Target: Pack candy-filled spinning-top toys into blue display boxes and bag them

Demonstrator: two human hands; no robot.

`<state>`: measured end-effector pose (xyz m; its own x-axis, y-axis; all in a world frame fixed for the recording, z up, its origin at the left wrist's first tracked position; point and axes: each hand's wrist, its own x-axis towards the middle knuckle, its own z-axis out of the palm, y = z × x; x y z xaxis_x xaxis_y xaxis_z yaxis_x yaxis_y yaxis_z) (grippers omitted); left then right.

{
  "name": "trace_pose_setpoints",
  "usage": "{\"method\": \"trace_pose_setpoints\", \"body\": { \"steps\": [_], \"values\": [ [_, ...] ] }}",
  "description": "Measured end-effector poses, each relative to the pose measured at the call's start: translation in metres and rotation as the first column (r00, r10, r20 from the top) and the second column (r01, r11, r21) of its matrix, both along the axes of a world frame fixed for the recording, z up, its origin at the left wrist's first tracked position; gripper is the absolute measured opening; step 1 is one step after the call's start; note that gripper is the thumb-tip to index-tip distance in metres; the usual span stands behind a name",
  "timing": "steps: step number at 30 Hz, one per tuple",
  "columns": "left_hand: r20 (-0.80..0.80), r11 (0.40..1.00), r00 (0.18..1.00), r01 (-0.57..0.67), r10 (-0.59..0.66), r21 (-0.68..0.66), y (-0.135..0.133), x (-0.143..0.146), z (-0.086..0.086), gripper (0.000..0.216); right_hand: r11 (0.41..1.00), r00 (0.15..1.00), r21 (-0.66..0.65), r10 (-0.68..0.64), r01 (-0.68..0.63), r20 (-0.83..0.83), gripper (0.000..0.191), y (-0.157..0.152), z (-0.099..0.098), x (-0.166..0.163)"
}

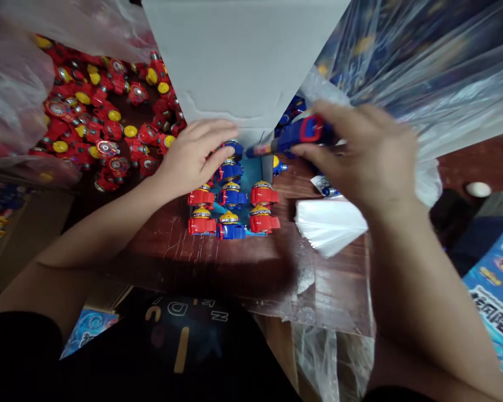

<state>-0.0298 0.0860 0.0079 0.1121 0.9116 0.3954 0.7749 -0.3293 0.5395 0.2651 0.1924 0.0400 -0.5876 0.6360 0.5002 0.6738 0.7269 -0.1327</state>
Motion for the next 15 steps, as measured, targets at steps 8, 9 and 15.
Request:
{"method": "trace_pose_setpoints", "body": {
  "steps": [8,9,15],
  "values": [
    [-0.181,0.997,0.982,0.053,-0.063,-0.059,0.03,-0.009,-0.044,0.032,0.987,0.881,-0.159,0.075,0.0,0.468,0.05,-0.003,-0.016,-0.053],
    [-0.163,0.997,0.984,0.061,-0.067,-0.045,0.03,-0.01,-0.046,0.032,0.986,0.875,-0.157,0.12,-0.051,0.469,0.048,-0.002,-0.016,-0.055],
    [-0.068,0.997,0.995,0.072,-0.072,0.003,0.037,-0.01,-0.056,0.029,0.973,0.884,-0.144,0.223,-0.179,0.41,0.051,0.03,-0.046,-0.073]
  ]
}}
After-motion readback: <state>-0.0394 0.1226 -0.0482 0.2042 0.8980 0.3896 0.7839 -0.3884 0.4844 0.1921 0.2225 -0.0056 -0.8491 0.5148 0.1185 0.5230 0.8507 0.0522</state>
